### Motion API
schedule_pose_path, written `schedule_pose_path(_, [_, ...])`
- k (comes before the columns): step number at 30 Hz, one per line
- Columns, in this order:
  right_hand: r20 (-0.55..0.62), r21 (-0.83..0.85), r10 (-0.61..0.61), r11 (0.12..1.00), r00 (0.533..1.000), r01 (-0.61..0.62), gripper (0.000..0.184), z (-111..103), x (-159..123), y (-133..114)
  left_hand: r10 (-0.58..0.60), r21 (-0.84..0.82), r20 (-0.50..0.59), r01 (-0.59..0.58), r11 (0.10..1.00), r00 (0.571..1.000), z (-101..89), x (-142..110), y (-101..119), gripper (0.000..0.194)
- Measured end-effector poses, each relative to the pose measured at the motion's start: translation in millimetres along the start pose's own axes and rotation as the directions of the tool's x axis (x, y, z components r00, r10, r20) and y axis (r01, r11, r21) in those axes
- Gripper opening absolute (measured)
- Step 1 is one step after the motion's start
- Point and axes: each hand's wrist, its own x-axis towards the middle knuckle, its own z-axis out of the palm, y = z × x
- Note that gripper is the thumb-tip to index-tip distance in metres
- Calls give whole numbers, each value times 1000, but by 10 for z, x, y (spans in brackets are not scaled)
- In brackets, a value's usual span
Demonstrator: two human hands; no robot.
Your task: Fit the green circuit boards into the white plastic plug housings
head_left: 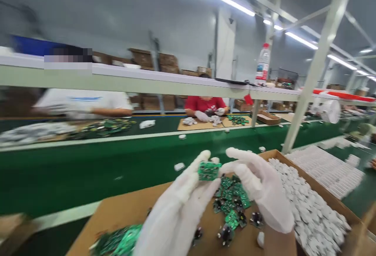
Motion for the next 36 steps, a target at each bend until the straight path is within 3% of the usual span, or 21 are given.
schedule_pose_path(4, [-14, -89, 12, 996, 1000, -13, 31, 8, 13, 55, 5, -128, -87, -16, 992, 996, 85, 45, 26, 43])
schedule_pose_path(10, [-15, -184, -77, 980, 997, 73, 28, 40, 23, 162, -43, -441, -21, 29, 897, 999, 114, 57, 40, 30])
schedule_pose_path(15, [120, -347, -176, 915, 977, 207, 27, 20, -19, 197, -5, -473, -101, -43, 880, 995, 138, 42, 38, 31])
schedule_pose_path(19, [163, -342, -198, 907, 966, 244, 27, 17, -46, 224, -35, -462, -175, -50, 885, 984, 126, 58, 42, 41])
schedule_pose_path(23, [184, -322, -219, 908, 958, 270, 26, 16, -24, 252, -37, -474, -176, -52, 879, 984, 102, 114, -12, 35])
schedule_pose_path(27, [201, -378, -225, 880, 953, 287, 26, 13, 23, 236, -85, -447, -114, 25, 894, 990, 115, 151, -66, 30])
schedule_pose_path(31, [19, -452, -187, 875, 982, 175, 25, 0, 47, 211, -116, -391, -149, 49, 919, 982, 165, 161, -82, 37])
schedule_pose_path(33, [-74, -462, -125, 883, 989, 77, 28, -23, 33, 196, -59, -257, -247, -6, 966, 967, 189, 171, -100, 43])
schedule_pose_path(36, [-35, -435, -67, 899, 997, 45, 34, -65, -19, 155, 142, 106, -379, -110, 988, 915, 210, 183, -167, 56])
